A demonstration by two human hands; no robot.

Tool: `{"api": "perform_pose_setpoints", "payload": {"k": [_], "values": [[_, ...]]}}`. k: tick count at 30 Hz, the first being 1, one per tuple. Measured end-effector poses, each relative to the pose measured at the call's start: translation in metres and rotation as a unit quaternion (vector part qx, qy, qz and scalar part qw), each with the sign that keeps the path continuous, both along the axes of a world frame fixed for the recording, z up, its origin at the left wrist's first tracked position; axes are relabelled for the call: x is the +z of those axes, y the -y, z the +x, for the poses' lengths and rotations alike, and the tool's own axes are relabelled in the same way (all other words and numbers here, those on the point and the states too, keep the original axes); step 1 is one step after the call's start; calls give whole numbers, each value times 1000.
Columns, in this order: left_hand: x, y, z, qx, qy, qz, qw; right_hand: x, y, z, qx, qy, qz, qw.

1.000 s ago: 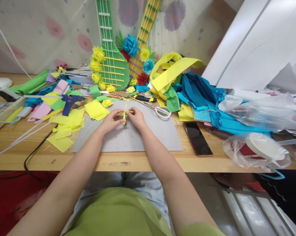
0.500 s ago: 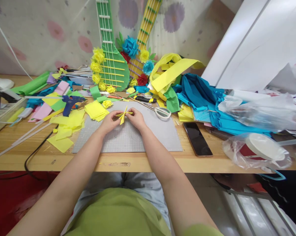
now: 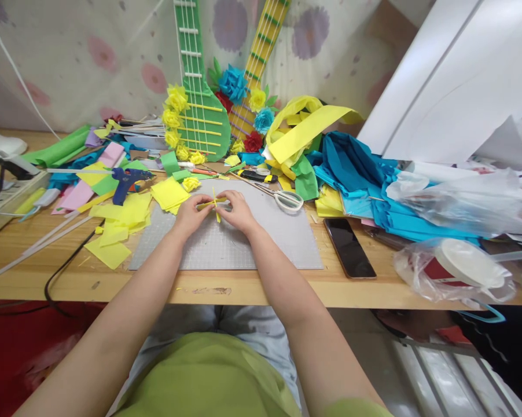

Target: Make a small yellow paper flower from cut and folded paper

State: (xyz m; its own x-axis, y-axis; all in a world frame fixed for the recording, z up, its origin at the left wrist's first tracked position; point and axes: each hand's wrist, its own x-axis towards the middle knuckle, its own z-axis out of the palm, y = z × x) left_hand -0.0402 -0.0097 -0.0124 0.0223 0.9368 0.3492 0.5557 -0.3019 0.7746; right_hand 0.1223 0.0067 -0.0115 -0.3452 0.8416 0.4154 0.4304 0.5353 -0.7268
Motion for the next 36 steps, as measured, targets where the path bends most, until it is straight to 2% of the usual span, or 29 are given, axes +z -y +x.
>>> {"api": "perform_pose_setpoints", "payload": {"k": [16, 23, 36], "values": [[5, 2, 1, 37, -25, -14, 999, -3, -1, -1, -4, 17, -8, 1000], [5, 2, 2, 44, -35, -9, 998, 0, 2, -2, -15, 10, -34, 999], [8, 3, 3, 49, -42, -11, 998, -1, 1, -2, -20, 31, -33, 999]]}}
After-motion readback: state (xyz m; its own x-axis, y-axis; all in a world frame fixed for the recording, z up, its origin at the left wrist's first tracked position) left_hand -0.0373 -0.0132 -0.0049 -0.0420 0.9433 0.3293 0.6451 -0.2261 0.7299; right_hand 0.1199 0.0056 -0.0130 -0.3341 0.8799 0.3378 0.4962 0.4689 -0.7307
